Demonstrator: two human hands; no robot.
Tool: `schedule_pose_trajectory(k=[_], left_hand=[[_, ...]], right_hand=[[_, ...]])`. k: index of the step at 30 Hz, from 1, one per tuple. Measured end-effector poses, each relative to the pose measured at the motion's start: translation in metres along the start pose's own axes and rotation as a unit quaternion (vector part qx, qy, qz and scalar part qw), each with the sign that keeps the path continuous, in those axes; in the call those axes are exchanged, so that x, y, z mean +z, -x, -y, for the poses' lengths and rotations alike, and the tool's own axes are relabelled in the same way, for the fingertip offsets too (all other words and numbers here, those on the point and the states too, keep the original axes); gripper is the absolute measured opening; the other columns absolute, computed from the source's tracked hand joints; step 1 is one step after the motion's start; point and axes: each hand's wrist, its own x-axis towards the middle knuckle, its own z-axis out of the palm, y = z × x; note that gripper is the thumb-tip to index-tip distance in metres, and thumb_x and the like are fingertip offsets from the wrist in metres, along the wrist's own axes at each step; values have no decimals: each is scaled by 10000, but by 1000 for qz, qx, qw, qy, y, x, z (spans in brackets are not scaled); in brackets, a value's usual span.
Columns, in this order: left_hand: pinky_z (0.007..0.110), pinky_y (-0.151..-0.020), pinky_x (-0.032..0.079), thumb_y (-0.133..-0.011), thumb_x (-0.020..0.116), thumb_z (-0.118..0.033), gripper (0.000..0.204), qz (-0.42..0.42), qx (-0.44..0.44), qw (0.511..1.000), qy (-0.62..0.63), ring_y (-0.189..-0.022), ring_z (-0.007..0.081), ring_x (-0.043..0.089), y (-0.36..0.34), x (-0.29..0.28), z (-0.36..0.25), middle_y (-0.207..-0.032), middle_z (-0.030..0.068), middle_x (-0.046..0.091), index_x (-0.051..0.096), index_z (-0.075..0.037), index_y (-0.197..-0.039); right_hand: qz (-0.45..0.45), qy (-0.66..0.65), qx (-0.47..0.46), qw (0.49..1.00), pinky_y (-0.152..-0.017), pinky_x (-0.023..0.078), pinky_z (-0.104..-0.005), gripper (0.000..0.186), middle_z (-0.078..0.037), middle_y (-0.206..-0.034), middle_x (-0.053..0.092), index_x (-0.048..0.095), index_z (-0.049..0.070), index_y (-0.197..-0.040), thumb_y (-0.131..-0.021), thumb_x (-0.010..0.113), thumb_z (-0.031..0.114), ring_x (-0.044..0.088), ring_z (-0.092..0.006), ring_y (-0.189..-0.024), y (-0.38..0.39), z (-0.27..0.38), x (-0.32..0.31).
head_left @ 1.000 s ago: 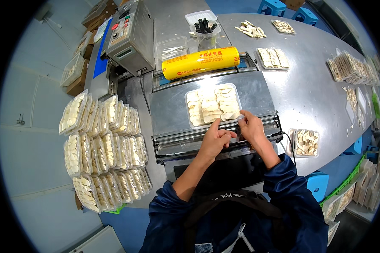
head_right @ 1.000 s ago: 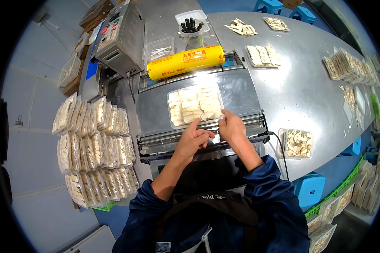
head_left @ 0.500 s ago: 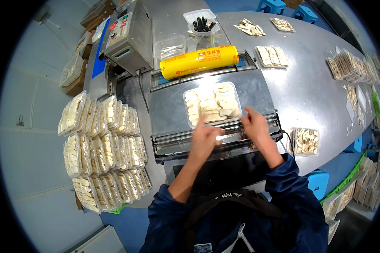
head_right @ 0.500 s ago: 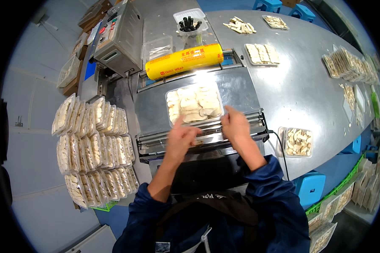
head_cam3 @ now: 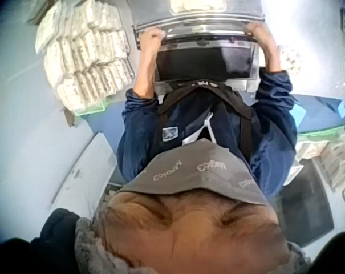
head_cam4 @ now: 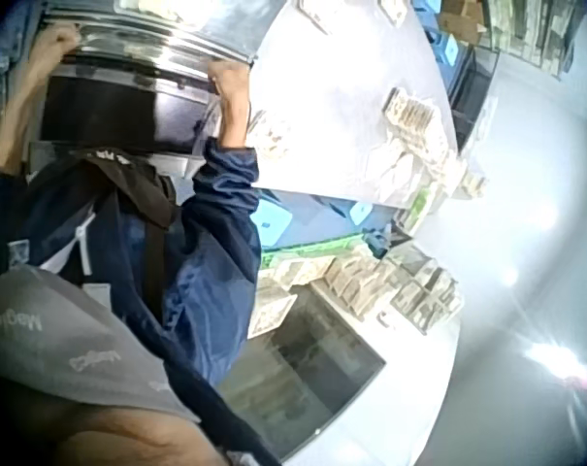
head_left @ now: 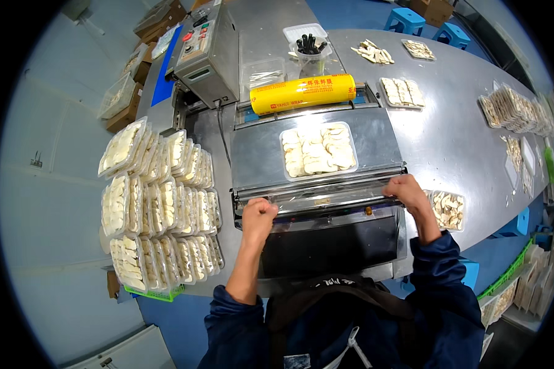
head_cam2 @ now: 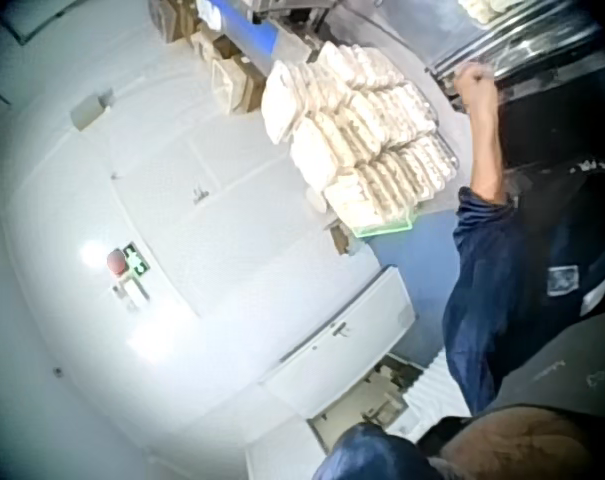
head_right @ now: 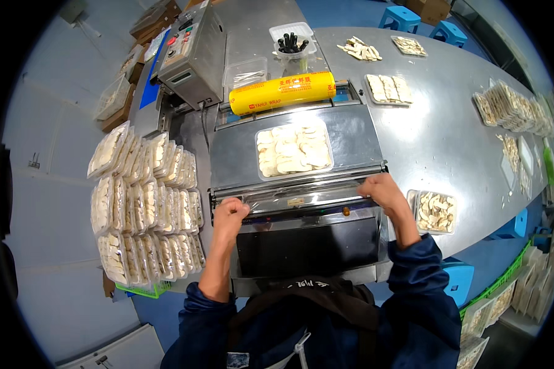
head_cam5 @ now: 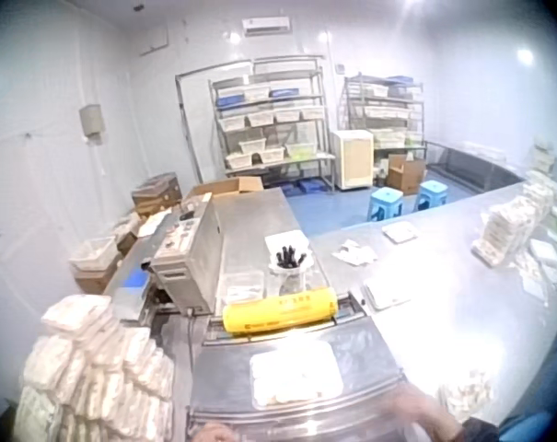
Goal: The person places trays of sliced food items into a vacuum sealer machine, seals them, and stacks the finished packages. The person repeats this process for multiple trays throughout the clip.
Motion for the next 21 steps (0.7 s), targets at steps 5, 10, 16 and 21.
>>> schedule_pose_trajectory(k=[5, 10, 16, 21], left_hand=[[232, -626, 381, -834, 547, -106, 106, 164, 2, 979, 117, -701, 78, 470, 11, -34, -35, -819, 15, 541, 567, -8, -796], [278, -569, 397, -898, 489, -188, 189, 200, 144, 962, -114, -602, 132, 466, -19, -24, -32, -716, 64, 484, 445, -31, -803], [400, -567, 422, -789, 617, -205, 181, -1, 311, 864, -395, -542, 356, 521, 10, -27, -14, -688, 96, 562, 504, -65, -782], [395, -652, 395, -749, 637, -180, 153, -140, 269, 842, -447, -647, 280, 523, 53, -46, -22, -732, 79, 530, 527, -95, -686]], right_hand=[[40, -82, -182, 979, -576, 401, -250, 113, 4, -669, 544, 563, 37, -615, -712, 606, 76, 485, -102, -610, 19, -4, -16], [82, 167, -227, 956, -588, 437, -300, 138, -52, -756, 567, 541, 35, -730, -732, 635, 137, 561, -203, -659, 18, 47, 27], [-226, 521, -314, 761, -545, 448, -387, 154, -73, -784, 575, 550, 90, -739, -708, 671, 180, 585, -273, -665, 7, -22, 22], [-402, 459, -346, 713, -523, 426, -372, 84, -61, -731, 555, 566, 86, -707, -716, 650, 90, 531, -260, -602, 66, -27, 21]])
